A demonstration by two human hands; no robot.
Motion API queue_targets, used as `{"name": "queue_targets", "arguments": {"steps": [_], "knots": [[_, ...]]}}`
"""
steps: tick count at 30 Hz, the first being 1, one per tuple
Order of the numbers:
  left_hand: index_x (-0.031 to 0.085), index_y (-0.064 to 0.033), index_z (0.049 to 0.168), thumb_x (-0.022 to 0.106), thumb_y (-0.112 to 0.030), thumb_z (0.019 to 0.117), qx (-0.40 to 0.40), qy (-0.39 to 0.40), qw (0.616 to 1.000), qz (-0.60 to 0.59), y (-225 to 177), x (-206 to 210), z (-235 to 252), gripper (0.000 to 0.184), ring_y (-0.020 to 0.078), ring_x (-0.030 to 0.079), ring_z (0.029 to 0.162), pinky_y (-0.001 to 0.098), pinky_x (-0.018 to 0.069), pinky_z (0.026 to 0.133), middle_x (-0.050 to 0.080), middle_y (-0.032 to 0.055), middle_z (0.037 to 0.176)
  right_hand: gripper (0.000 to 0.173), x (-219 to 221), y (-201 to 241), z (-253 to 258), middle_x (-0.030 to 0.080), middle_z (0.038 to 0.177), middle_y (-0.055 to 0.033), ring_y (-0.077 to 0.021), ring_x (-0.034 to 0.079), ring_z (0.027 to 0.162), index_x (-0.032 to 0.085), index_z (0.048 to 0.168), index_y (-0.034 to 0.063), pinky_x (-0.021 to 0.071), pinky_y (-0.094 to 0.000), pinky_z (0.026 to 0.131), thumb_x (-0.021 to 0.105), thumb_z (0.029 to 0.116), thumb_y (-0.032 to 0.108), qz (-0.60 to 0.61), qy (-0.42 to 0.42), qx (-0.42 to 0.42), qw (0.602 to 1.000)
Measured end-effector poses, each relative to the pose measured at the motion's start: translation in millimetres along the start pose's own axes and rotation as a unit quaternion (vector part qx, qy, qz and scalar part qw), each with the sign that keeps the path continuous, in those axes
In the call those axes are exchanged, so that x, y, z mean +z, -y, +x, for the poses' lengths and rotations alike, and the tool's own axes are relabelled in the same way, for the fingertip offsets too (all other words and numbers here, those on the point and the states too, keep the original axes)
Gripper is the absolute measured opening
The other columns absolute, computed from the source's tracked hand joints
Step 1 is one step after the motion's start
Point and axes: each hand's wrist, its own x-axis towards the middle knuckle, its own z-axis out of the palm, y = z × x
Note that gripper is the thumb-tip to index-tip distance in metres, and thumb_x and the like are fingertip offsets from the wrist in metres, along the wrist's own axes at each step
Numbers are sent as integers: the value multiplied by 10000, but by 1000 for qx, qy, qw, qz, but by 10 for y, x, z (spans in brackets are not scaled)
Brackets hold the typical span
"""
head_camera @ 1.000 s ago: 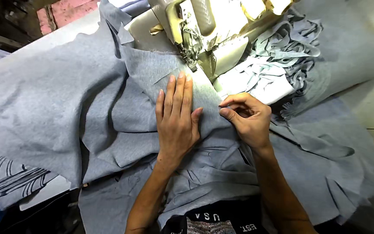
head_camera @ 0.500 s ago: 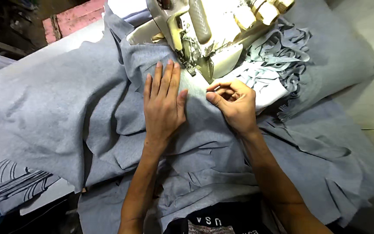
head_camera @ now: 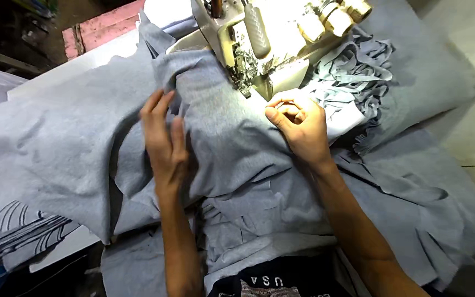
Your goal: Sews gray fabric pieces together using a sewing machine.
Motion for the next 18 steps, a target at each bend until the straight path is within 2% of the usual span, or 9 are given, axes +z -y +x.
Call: {"name": "queue_targets", "arguments": {"steps": [2, 4, 6, 8, 10, 12, 14, 16, 18], "knots": [[409, -80, 1535, 484, -461, 1057, -43, 3, 999, 20, 210, -215, -379, 616, 252, 433, 1440, 460, 384, 1191, 449, 128, 1551, 177, -156, 18, -117, 711, 940, 15, -69, 684, 765, 642, 1180, 110, 597, -237, 654, 645, 1011, 165, -66, 1, -5, 998], [467, -40, 1480, 649, -495, 957, -80, 13, 993, 85, 352, -337, -805, 717, 368, 484, 1351, 548, 370, 1144, 532, 222, 1440, 249, -356, 24, -364, 700, 1118, -2, -81, 692, 964, 629, 1244, 101, 608, -287, 837, 626, 1021, 210, -128, 3, 18, 992], [574, -10, 1370, 647, -464, 955, -98, 29, 983, 152, 423, -347, -1104, 619, 455, 539, 1178, 612, 392, 1021, 599, 279, 1279, 311, -549, 11, -718, 683, 1167, -10, -95, 671, 1019, 628, 1271, 121, 590, -312, 882, 625, 1015, 298, -185, 8, 71, 980], [671, 29, 1137, 612, -313, 1017, -87, 6, 977, 197, 452, -349, -1217, 368, 422, 613, 960, 556, 467, 882, 660, 255, 1017, 367, -696, -7, -1094, 681, 1145, -52, -151, 649, 986, 663, 1237, 116, 561, -369, 858, 617, 1006, 397, -246, 57, 115, 961], [680, 68, 1062, 581, -198, 1027, -74, -6, 971, 229, 489, -446, -1197, 286, 419, 654, 896, 545, 519, 818, 669, 261, 951, 462, -776, 5, -1419, 668, 1157, -130, -263, 643, 972, 674, 1262, 107, 552, -463, 826, 652, 969, 464, -277, 175, 151, 933], [655, 81, 1102, 564, -126, 1017, -75, -49, 964, 251, 605, -666, -1087, 241, 408, 670, 911, 527, 545, 806, 666, 284, 1003, 596, -723, 21, -1669, 638, 1223, -186, -372, 644, 1036, 630, 1359, 141, 564, -551, 834, 777, 874, 456, -284, 290, 191, 894], [615, 75, 1157, 516, -126, 1035, -85, -104, 951, 279, 821, -993, -855, 255, 386, 645, 977, 502, 521, 853, 640, 288, 1082, 708, -529, -12, -1867, 612, 1259, -235, -429, 658, 1024, 555, 1451, 155, 574, -582, 799, 846, 831, 331, -295, 366, 209, 857], [600, 55, 1237, 444, -204, 1089, -101, -131, 935, 312, 1227, -1308, -531, 337, 346, 642, 1058, 468, 513, 923, 644, 263, 1159, 643, -274, -99, -1931, 602, 1239, -251, -415, 694, 897, 530, 1448, 86, 593, -539, 703, 793, 865, 152, -327, 388, 177, 843], [575, 59, 1312, 394, -254, 1111, -127, -96, 932, 326, 1491, -1506, -55, 413, 384, 635, 1176, 526, 494, 1007, 641, 286, 1244, 527, -25, -202, -1798, 649, 1175, -221, -382, 705, 798, 567, 1340, 33, 575, -518, 629, 680, 830, -33, -342, 384, 132, 847]]}}
